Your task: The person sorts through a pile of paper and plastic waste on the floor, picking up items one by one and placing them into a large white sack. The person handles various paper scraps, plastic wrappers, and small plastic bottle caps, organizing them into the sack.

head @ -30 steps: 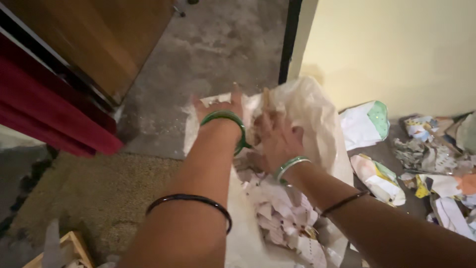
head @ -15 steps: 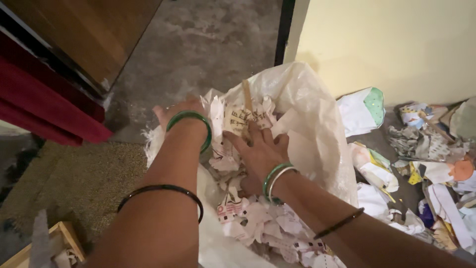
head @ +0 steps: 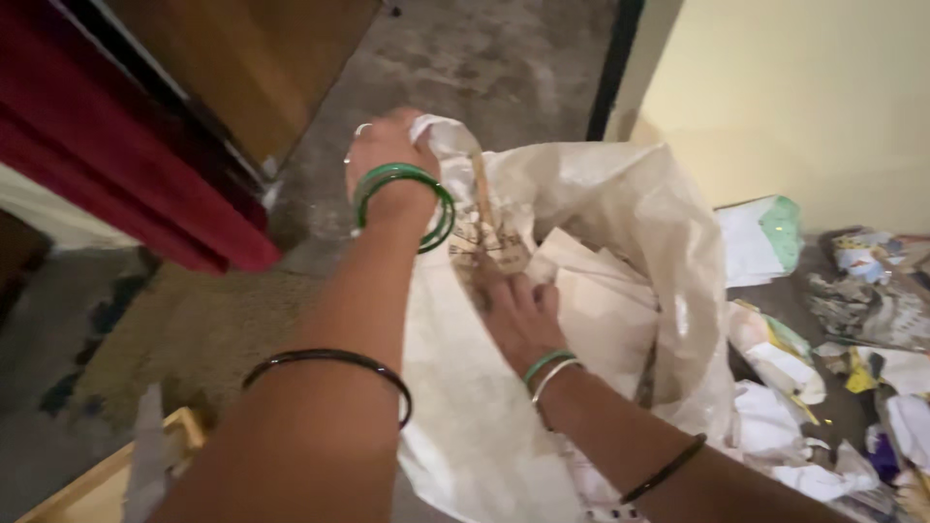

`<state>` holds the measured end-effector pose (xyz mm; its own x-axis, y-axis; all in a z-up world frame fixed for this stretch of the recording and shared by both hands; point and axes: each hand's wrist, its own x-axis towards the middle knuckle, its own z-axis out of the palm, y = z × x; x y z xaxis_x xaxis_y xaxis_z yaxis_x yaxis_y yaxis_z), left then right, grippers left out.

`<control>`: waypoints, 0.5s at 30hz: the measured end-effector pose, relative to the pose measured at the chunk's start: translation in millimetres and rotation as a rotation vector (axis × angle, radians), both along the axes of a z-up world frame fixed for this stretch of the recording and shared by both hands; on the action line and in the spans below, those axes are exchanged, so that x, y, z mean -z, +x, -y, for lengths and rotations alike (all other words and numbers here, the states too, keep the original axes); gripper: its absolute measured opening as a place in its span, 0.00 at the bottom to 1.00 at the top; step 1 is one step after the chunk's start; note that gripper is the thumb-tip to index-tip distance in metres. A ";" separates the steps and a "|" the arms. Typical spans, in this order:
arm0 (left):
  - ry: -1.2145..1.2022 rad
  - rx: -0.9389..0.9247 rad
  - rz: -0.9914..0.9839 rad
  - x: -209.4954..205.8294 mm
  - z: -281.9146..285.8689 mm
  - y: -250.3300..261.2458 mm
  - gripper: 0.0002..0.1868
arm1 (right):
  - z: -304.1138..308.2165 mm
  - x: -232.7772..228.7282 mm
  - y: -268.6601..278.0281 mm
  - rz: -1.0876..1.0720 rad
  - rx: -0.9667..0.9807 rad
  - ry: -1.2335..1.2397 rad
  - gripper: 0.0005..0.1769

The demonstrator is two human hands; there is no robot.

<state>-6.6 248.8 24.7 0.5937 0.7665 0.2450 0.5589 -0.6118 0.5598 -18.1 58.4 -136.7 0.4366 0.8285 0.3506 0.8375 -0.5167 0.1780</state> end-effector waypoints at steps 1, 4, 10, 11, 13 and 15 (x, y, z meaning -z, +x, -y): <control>-0.010 -0.020 0.004 -1.5 1.1 0.8 0.12 | 0.7 10.9 5.8 0.053 -0.007 0.032 0.24; 0.117 0.036 0.132 -3.2 -3.9 -5.2 0.13 | 5.1 45.8 21.8 0.250 -0.019 0.047 0.21; 0.045 0.023 0.209 -12.1 4.9 -18.8 0.15 | 16.6 49.3 11.8 -0.261 0.186 -0.324 0.23; -0.017 -0.014 0.236 -14.9 5.8 -22.8 0.16 | 17.9 34.2 11.4 -0.458 0.258 -0.456 0.21; 0.048 0.052 0.167 -25.8 1.3 -31.1 0.17 | 15.2 4.2 9.6 -0.479 0.214 -0.474 0.27; 0.054 0.107 0.021 -38.5 2.3 -36.8 0.18 | 6.4 -18.9 22.8 -0.579 0.115 -0.551 0.31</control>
<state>-43.5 246.5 63.2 0.6656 0.6844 0.2976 0.4776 -0.6971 0.5348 4.7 52.0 -117.9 0.5170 0.7554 -0.4026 0.8218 -0.5696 -0.0134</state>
